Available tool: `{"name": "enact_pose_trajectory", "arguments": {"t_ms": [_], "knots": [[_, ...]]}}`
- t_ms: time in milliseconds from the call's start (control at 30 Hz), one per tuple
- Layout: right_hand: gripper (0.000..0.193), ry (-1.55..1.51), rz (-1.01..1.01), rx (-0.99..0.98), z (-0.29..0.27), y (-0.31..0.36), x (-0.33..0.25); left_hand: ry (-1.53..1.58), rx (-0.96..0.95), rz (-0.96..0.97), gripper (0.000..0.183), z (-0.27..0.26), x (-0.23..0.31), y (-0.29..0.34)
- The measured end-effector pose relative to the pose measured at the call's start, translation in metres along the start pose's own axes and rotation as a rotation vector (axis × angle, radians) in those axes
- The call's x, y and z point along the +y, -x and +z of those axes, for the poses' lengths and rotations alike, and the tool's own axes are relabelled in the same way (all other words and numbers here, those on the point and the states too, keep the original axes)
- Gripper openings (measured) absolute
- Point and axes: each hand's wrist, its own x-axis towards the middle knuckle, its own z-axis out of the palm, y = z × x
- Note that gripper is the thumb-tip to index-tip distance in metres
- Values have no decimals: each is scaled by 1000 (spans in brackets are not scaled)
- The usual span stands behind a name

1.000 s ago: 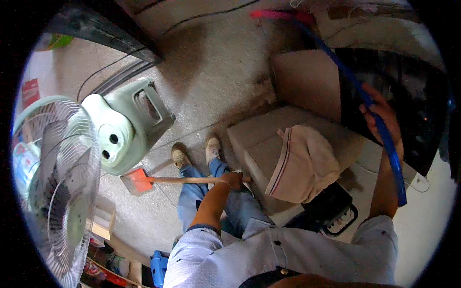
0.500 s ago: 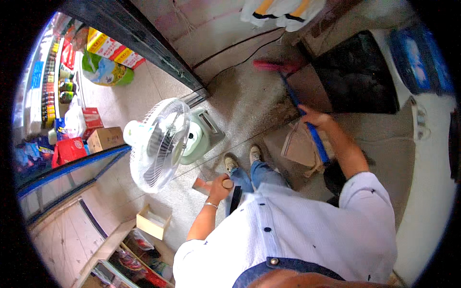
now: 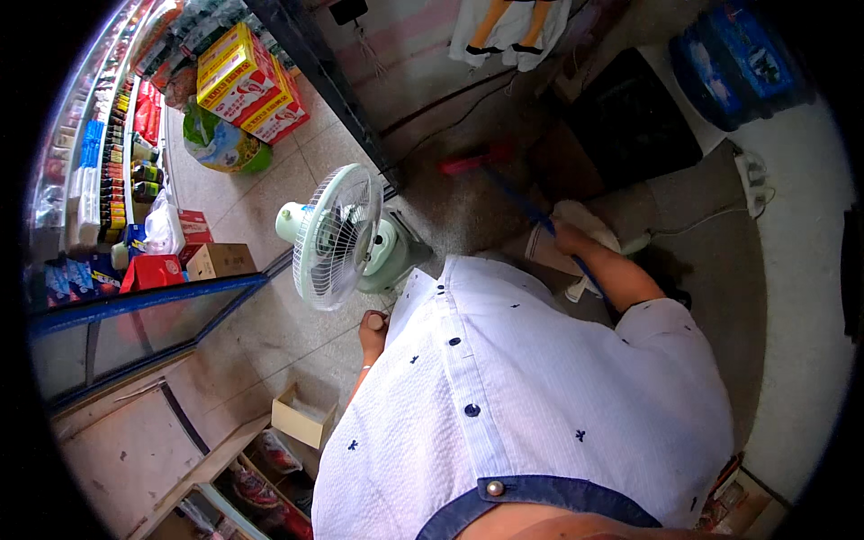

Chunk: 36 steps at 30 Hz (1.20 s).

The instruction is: The person sweeps the floor using a broom and a dustpan, moves stools, handles a backpack, and adjusts a small fan and a wooden board.

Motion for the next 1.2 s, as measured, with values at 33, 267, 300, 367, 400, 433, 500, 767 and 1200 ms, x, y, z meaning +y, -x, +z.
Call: {"name": "enact_pose_trajectory", "arguments": {"t_ms": [33, 267, 300, 367, 400, 433, 500, 767, 1200], "knots": [[55, 43, -77, 63, -9, -4, 20, 19, 20, 19, 15, 0, 2, -4], [27, 508, 124, 114, -206, -101, 89, -68, 227, 17, 16, 38, -4, -22], [26, 573, 161, -3, -244, -127, 76, 112, 264, -106, 15, 46, -27, -17], [29, 697, 54, -46, -311, -168, 94, 401, 203, -307, 13, 64, -42, -16], [30, 685, 16, -55, -328, -180, 102, 391, 213, -282, 10, 70, -28, -11], [31, 674, -26, -60, -348, -190, 106, 391, 224, -291, 10, 77, -21, -4], [35, 617, 125, -197, -394, -186, 59, 516, 281, -353, 14, 89, -8, 5], [35, 388, 348, -226, -428, -274, 65, 97, 73, -462, 22, 99, 95, -19], [37, 904, 101, -309, -321, -196, -3, 163, 170, -416, 22, 148, 50, -18]]}}
